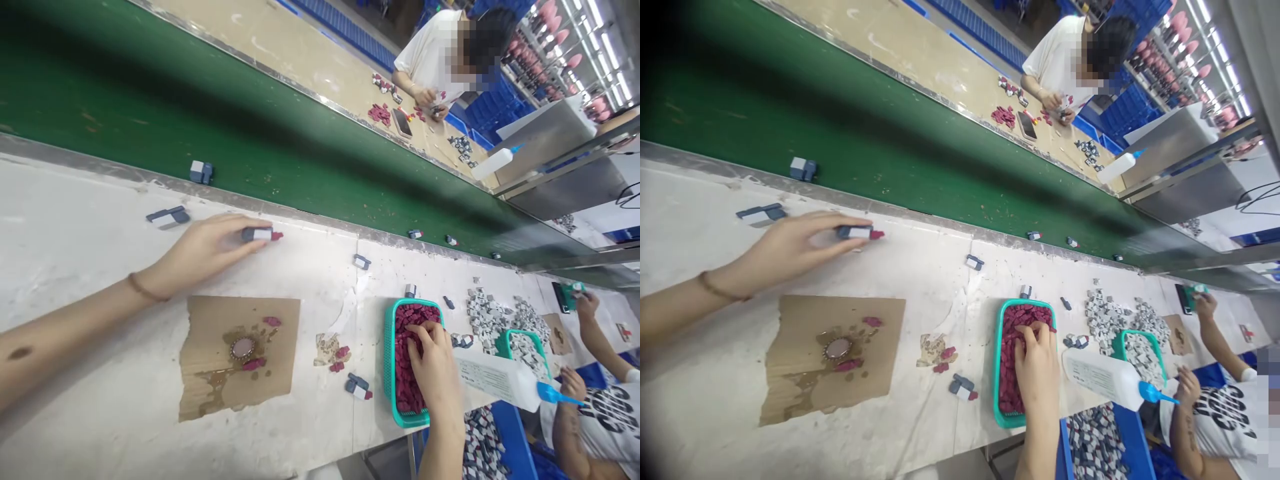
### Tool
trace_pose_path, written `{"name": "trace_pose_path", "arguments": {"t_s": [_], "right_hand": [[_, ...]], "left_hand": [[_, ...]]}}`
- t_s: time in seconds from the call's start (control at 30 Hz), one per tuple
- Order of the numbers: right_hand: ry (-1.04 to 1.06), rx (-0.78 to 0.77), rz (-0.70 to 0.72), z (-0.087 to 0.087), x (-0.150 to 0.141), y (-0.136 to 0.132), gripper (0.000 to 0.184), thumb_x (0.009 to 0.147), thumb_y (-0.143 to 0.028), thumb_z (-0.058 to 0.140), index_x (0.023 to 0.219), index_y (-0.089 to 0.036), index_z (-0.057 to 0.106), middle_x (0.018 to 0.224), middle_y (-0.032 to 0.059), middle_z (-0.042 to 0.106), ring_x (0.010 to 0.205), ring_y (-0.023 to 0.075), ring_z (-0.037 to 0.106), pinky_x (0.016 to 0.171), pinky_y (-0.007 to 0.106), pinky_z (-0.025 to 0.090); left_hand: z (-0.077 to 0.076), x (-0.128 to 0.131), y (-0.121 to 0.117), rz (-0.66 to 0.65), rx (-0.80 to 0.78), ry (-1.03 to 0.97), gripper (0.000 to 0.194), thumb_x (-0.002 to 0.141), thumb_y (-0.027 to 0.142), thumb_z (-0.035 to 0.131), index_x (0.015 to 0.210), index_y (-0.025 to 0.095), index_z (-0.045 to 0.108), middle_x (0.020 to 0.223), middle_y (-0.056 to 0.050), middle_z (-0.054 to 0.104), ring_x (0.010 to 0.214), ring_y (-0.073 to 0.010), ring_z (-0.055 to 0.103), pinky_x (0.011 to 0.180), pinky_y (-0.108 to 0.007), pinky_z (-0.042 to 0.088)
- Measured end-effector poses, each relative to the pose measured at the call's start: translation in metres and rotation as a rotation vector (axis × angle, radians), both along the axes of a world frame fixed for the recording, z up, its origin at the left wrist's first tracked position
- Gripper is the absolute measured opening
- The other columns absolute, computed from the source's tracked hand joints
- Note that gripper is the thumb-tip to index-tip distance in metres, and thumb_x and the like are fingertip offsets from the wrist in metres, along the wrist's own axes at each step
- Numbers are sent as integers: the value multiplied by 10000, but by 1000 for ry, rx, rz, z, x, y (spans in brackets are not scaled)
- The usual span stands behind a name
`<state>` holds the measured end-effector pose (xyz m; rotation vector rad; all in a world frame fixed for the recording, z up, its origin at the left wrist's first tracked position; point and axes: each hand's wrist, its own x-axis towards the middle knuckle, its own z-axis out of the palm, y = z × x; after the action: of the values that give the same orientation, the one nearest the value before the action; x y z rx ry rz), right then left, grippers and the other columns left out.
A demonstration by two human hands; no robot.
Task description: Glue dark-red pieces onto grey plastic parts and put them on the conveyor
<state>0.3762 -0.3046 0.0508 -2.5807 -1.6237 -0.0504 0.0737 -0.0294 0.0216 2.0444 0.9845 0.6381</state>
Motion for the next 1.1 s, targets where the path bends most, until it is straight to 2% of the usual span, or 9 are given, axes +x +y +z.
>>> {"name": "trace_pose_path", "arguments": {"t_s": [0.17, 0.3, 0.4, 0.53, 0.63, 0.73, 0.83, 0.93, 1.1], "right_hand": [[66, -10, -10, 3, 3, 3, 176, 882, -276, 461, 835, -237, 627, 905, 90, 599, 856, 280, 553, 740, 422, 464], [431, 172, -97, 8, -2, 3, 186, 851, -396, 568, 816, -219, 613, 847, 71, 656, 774, 236, 600, 717, 380, 492], [774, 370, -244, 6, -14, 2, 265, 788, -462, 682, 844, -207, 637, 809, 57, 685, 724, 203, 637, 677, 328, 520], [1143, 492, -311, 2, -36, 10, 373, 747, -454, 758, 1037, -227, 702, 844, 55, 721, 767, 201, 678, 664, 303, 549], [1391, 460, -291, 1, -54, 24, 320, 719, -451, 788, 938, -221, 747, 767, 46, 728, 673, 178, 668, 623, 290, 553], [1573, 409, -271, -2, -71, 41, 292, 686, -445, 818, 835, -206, 740, 722, 47, 734, 644, 175, 669, 605, 282, 551], [1612, 348, -259, -10, -86, 59, 315, 672, -461, 827, 795, -197, 705, 713, 55, 747, 649, 172, 677, 600, 265, 543], [1601, 263, -208, -20, -102, 77, 319, 677, -467, 816, 766, -198, 669, 753, 62, 757, 671, 167, 678, 610, 258, 534], [1484, 129, -26, -36, -131, 99, 225, 705, -381, 773, 744, -197, 651, 739, 36, 714, 706, 181, 672, 665, 289, 524]], "left_hand": [[-27, 42, 51, -56, 168, 98, 513, 905, 464, 428, 1231, 128, 639, 1149, -130, 686, 1149, -325, 545, 1006, -421, 418], [-48, 56, 75, -87, 328, 127, 491, 887, 403, 401, 1243, 149, 624, 1240, -149, 639, 1249, -344, 475, 1061, -498, 367], [-54, 45, 88, -16, 439, 179, 483, 900, 391, 378, 1270, 178, 603, 1335, -141, 567, 1331, -360, 387, 1106, -533, 296], [-52, 19, 102, 122, 432, 337, 471, 917, 364, 380, 1288, 155, 579, 1387, -169, 479, 1348, -412, 322, 1097, -566, 267], [-46, 6, 108, 94, 391, 421, 451, 942, 331, 348, 1269, 118, 574, 1329, -178, 508, 1256, -401, 419, 1033, -556, 342], [-40, 4, 109, 135, 359, 432, 462, 897, 337, 427, 1256, 81, 566, 1243, -215, 544, 1183, -412, 471, 988, -544, 383], [-34, 6, 106, 230, 202, 323, 388, 820, 336, 520, 1091, 83, 634, 1156, -221, 571, 1159, -441, 483, 986, -563, 373], [-28, 7, 102, 247, 97, 208, 236, 769, 317, 569, 894, 139, 661, 1024, -156, 619, 1056, -387, 565, 957, -510, 419], [-18, 1, 77, 244, -52, -43, 320, 799, 408, 565, 969, 151, 649, 946, -99, 670, 870, -265, 644, 833, -399, 512]]}}
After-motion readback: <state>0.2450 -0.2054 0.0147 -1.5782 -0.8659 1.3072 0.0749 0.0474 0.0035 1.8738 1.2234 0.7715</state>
